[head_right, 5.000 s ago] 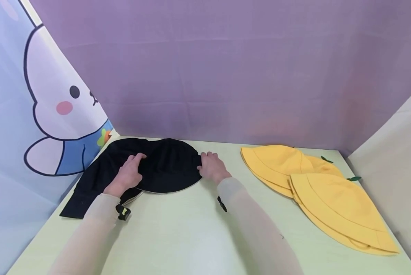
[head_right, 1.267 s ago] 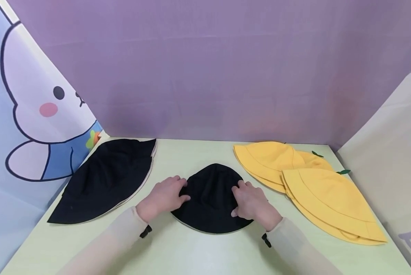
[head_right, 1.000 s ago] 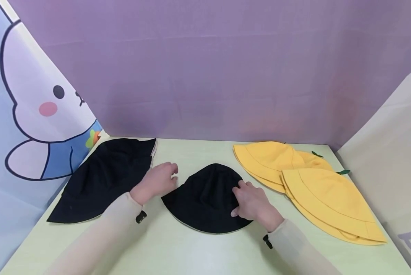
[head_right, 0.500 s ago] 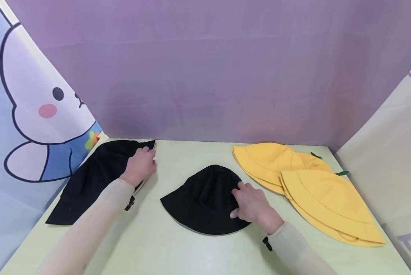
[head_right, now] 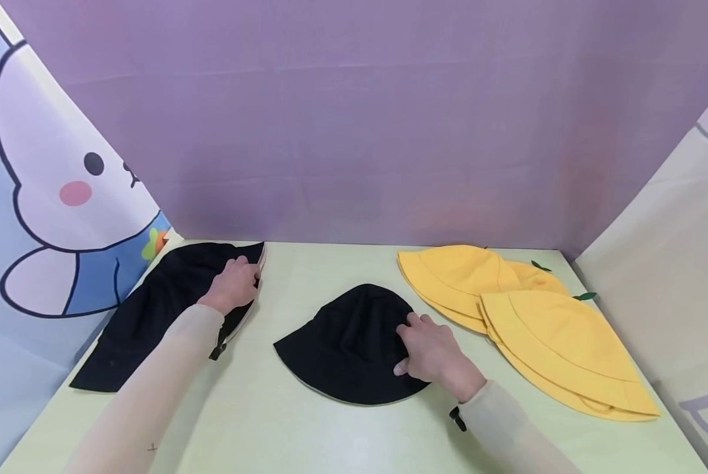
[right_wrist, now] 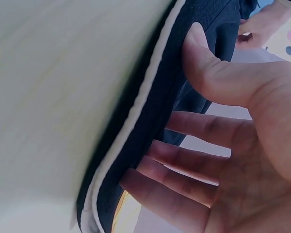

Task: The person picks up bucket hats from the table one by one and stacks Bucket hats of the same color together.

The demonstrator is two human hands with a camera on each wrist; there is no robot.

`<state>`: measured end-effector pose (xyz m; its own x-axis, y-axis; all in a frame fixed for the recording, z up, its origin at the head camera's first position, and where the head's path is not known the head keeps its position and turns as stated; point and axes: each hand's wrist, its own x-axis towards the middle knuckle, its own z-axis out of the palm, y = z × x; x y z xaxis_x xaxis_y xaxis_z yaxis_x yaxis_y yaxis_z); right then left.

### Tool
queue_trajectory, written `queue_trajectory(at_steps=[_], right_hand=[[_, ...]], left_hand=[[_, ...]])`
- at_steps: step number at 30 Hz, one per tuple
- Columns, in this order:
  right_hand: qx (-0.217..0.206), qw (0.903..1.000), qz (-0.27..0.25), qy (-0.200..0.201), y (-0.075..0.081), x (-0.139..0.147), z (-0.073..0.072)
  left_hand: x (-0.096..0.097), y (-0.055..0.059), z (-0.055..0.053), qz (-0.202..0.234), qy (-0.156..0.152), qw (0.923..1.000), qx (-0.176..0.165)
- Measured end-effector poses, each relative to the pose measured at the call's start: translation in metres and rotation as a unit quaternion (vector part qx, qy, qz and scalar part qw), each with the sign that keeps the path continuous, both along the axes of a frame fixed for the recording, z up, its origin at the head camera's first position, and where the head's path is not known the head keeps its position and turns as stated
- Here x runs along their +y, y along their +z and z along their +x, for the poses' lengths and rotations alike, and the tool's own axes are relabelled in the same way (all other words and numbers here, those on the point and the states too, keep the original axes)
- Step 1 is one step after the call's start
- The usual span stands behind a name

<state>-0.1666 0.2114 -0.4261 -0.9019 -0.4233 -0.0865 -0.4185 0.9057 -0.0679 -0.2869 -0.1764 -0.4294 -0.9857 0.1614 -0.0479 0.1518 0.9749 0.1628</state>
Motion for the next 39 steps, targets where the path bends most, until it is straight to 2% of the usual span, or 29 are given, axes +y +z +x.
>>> queue_trajectory(at_steps=[6, 11, 19, 26, 31, 36, 39], right_hand=[[0.0, 1.0, 0.002, -0.004, -0.001, 0.0, 0.0], [-0.002, 1.0, 0.0, -0.005, -0.001, -0.001, 0.0], [-0.005, 1.0, 0.005, -0.006, 0.001, -0.001, 0.002], [-0.001, 1.0, 0.006, -0.002, -0.001, -0.001, 0.003], [-0.001, 1.0, 0.007, -0.003, -0.001, -0.001, 0.003], [-0.004, 0.9999, 0.009, -0.005, -0.001, -0.001, 0.003], [-0.002, 0.9999, 0.01, -0.004, -0.001, -0.002, 0.003]], left_hand=[[-0.004, 0.0, 0.0, 0.005, -0.016, 0.9997, -0.02], [-0.005, 0.004, 0.002, 0.013, -0.02, 0.9993, -0.029], [0.001, 0.023, 0.011, 0.047, -0.053, 0.9974, -0.016], [0.006, 0.027, 0.022, 0.082, -0.097, 0.9919, 0.0], [0.017, 0.029, 0.034, 0.097, -0.159, 0.9818, 0.037], [0.034, 0.028, 0.044, 0.12, -0.238, 0.9586, 0.099], [0.045, 0.029, 0.051, 0.119, -0.268, 0.9486, 0.119]])
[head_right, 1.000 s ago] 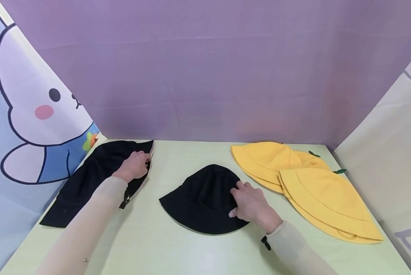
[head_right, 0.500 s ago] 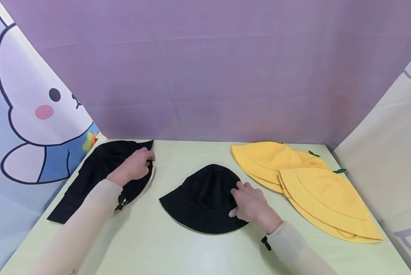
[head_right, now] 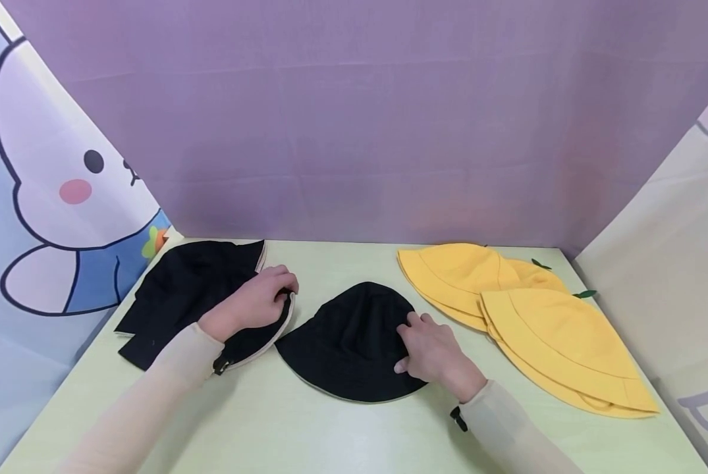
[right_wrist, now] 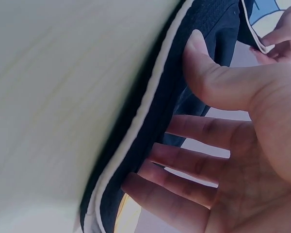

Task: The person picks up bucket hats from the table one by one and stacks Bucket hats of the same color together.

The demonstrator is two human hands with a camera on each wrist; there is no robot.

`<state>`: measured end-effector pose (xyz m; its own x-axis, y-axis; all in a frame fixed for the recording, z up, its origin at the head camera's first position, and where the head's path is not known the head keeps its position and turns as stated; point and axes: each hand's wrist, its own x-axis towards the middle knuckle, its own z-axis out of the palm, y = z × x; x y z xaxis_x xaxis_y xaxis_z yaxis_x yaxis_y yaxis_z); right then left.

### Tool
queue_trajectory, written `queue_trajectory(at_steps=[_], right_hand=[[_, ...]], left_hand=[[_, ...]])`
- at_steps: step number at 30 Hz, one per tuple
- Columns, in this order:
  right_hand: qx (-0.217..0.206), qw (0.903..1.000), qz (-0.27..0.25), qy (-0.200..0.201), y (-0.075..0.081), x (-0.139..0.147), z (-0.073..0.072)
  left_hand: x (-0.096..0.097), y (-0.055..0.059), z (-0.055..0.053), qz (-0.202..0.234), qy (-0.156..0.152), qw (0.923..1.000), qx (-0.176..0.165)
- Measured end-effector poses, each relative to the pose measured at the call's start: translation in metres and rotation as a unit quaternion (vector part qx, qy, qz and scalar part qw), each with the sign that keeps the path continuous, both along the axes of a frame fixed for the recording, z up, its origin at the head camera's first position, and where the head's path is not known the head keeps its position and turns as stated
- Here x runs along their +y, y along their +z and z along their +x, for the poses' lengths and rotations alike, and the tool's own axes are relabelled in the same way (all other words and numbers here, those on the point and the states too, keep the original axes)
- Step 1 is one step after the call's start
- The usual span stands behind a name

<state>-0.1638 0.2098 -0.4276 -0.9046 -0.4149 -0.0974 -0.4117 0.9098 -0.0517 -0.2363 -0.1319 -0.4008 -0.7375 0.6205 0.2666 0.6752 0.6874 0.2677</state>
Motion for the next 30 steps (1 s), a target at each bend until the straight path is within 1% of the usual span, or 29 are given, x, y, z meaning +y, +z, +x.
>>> queue_trajectory(at_steps=[2, 5, 9, 11, 13, 16, 18, 20, 23, 27, 30], right_hand=[[0.0, 1.0, 0.0, 0.0, 0.0, 0.0, 0.0], [-0.002, 1.0, 0.0, 0.0, 0.0, 0.0, 0.0], [-0.002, 1.0, -0.001, -0.001, 0.0, 0.0, 0.001], [-0.001, 1.0, -0.001, -0.001, -0.001, 0.0, 0.001], [0.0, 1.0, -0.002, 0.0, -0.001, 0.0, 0.001], [-0.002, 1.0, -0.003, 0.001, -0.001, 0.0, 0.001], [-0.005, 1.0, -0.003, 0.002, -0.001, 0.0, 0.001], [-0.007, 1.0, -0.001, 0.002, 0.0, 0.0, 0.001], [-0.009, 1.0, 0.002, -0.001, 0.0, 0.0, 0.002], [-0.019, 0.9998, 0.001, -0.005, 0.001, 0.0, 0.004], [-0.025, 0.9996, -0.005, -0.006, 0.002, 0.0, 0.004]], left_hand=[[0.005, 0.001, 0.003, -0.009, -0.008, 0.9999, 0.004], [0.008, 0.002, 0.007, -0.023, -0.006, 0.9997, 0.0], [0.01, 0.001, 0.007, -0.022, -0.008, 0.9997, -0.008], [0.011, -0.003, 0.007, -0.025, -0.015, 0.9996, -0.008], [0.013, -0.009, 0.006, -0.035, -0.024, 0.9991, -0.005], [0.017, -0.02, 0.005, -0.058, -0.034, 0.9977, 0.012], [0.019, -0.026, 0.005, -0.07, -0.032, 0.9969, 0.019], [0.02, -0.029, 0.006, -0.075, -0.023, 0.9967, 0.02], [0.019, -0.031, 0.008, -0.073, -0.006, 0.9973, -0.001], [0.013, -0.029, 0.012, -0.064, 0.012, 0.9971, -0.04], [0.005, -0.026, 0.014, -0.057, 0.022, 0.9967, -0.053]])
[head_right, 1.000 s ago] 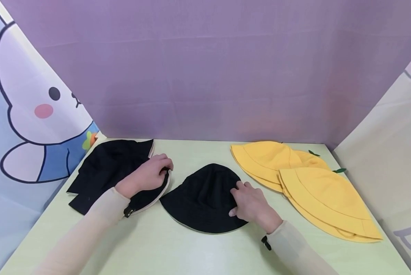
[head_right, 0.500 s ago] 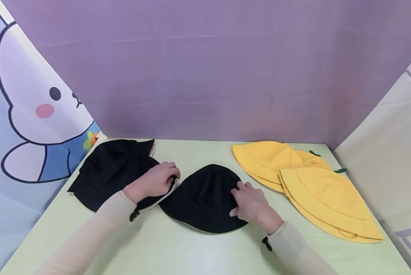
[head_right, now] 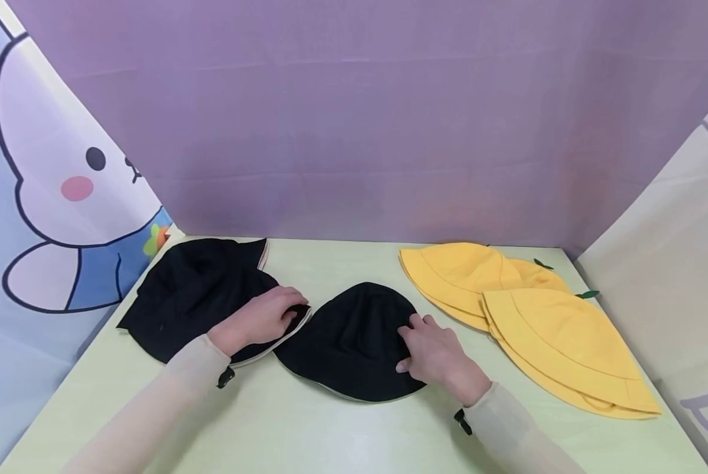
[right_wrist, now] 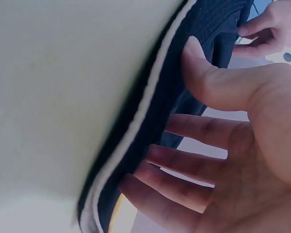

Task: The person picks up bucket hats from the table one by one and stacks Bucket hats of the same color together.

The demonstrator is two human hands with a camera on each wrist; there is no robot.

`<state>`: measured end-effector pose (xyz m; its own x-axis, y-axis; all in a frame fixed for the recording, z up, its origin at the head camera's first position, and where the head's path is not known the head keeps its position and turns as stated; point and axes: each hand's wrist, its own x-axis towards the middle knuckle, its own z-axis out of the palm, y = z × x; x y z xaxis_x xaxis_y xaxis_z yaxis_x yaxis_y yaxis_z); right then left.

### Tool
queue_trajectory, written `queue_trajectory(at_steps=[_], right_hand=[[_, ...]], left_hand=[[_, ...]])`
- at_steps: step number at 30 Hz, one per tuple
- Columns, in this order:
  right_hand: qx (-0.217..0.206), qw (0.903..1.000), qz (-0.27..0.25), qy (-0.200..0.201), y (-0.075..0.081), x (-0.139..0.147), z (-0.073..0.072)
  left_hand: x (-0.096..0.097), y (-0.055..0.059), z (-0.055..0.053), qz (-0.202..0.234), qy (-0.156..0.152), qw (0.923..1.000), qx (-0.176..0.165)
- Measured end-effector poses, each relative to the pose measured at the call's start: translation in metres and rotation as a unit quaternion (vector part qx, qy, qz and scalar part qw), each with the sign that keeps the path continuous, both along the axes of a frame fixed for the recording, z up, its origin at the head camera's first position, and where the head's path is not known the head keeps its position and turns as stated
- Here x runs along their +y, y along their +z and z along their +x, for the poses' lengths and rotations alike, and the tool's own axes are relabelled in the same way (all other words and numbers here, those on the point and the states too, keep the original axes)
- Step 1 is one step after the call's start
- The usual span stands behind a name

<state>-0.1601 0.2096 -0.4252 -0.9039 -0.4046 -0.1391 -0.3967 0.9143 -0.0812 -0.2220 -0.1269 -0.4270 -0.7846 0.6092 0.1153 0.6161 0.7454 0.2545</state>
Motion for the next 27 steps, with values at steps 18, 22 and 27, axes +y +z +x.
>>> queue_trajectory(at_steps=[18, 22, 27], right_hand=[[0.045, 0.9941, -0.087, 0.047, 0.032, -0.069, -0.035], [0.028, 0.9921, -0.113, 0.047, 0.034, -0.093, -0.047], [-0.014, 0.9845, -0.167, 0.051, 0.032, -0.12, -0.063]], left_hand=[[-0.129, 0.02, 0.003, 0.027, 0.17, 0.9851, 0.001], [-0.156, 0.023, 0.011, 0.015, 0.213, 0.9766, -0.027], [-0.183, 0.018, 0.015, -0.008, 0.242, 0.9683, -0.062]])
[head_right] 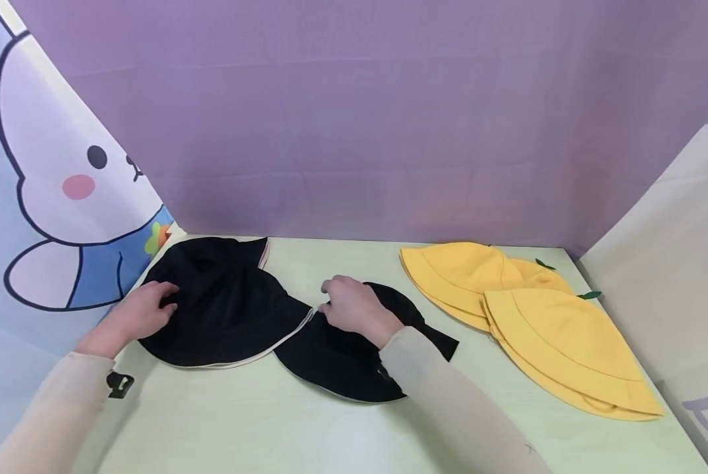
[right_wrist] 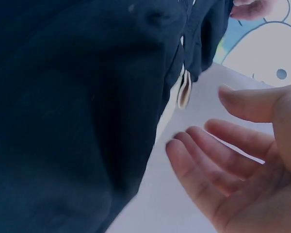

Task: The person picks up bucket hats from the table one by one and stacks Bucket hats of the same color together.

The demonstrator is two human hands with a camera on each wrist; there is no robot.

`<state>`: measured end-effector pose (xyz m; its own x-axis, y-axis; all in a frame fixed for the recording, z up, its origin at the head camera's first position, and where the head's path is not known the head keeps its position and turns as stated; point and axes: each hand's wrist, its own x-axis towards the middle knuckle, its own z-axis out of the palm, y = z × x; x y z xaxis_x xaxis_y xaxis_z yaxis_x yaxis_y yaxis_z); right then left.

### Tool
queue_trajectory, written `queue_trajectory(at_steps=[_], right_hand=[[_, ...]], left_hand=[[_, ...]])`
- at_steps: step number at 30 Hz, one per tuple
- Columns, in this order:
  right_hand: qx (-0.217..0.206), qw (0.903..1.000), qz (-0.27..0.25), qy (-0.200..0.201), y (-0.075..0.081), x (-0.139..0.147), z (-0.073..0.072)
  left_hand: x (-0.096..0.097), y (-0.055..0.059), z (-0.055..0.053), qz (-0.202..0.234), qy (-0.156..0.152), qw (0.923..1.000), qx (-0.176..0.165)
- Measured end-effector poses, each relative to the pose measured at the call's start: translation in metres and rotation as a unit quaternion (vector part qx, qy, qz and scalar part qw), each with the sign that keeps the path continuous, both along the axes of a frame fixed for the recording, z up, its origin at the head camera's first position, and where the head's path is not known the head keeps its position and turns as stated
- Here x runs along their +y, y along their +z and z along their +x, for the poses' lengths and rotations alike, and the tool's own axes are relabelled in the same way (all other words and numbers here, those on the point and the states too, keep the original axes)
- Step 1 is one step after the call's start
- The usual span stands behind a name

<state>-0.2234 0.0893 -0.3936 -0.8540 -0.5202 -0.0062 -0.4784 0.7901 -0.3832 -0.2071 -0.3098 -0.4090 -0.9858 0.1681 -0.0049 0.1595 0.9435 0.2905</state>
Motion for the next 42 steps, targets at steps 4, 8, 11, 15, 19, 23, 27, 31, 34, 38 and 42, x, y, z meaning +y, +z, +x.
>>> queue_trajectory(at_steps=[4, 8, 11, 15, 19, 23, 27, 31, 34, 38, 42], right_hand=[[-0.05, 0.9964, -0.069, -0.006, -0.007, -0.022, -0.011], [-0.105, 0.9896, -0.095, -0.026, -0.014, -0.04, -0.014], [-0.123, 0.9905, -0.049, -0.038, -0.017, -0.049, -0.013], [-0.114, 0.9925, -0.003, -0.044, -0.021, -0.054, -0.013], [-0.111, 0.9919, -0.03, -0.055, -0.025, -0.054, -0.014], [-0.113, 0.9897, -0.066, -0.059, -0.026, -0.052, -0.016], [-0.102, 0.9895, -0.086, -0.055, -0.021, -0.05, -0.017], [-0.091, 0.9895, -0.1, -0.05, -0.016, -0.047, -0.017], [-0.089, 0.9884, -0.113, -0.048, -0.012, -0.045, -0.017], [-0.086, 0.9874, -0.127, -0.041, -0.005, -0.042, -0.016], [-0.088, 0.9862, -0.135, -0.037, 0.002, -0.035, -0.014]], left_hand=[[-0.016, -0.004, 0.001, 0.007, 0.022, 0.9995, -0.023], [-0.028, -0.004, 0.004, 0.026, 0.03, 0.9987, -0.032], [-0.034, -0.002, 0.007, 0.039, 0.029, 0.9978, -0.046], [-0.037, -0.001, 0.009, 0.053, 0.026, 0.996, -0.067], [-0.038, -0.002, 0.008, 0.056, 0.025, 0.9944, -0.085], [-0.039, -0.001, 0.008, 0.057, 0.02, 0.9936, -0.095], [-0.038, 0.003, 0.01, 0.069, 0.014, 0.9937, -0.087], [-0.037, 0.01, 0.011, 0.071, 0.008, 0.9951, -0.067], [-0.036, 0.016, 0.011, 0.063, 0.009, 0.9962, -0.061], [-0.036, 0.023, 0.011, 0.058, 0.017, 0.9963, -0.062], [-0.033, 0.027, 0.012, 0.061, 0.02, 0.9959, -0.064]])
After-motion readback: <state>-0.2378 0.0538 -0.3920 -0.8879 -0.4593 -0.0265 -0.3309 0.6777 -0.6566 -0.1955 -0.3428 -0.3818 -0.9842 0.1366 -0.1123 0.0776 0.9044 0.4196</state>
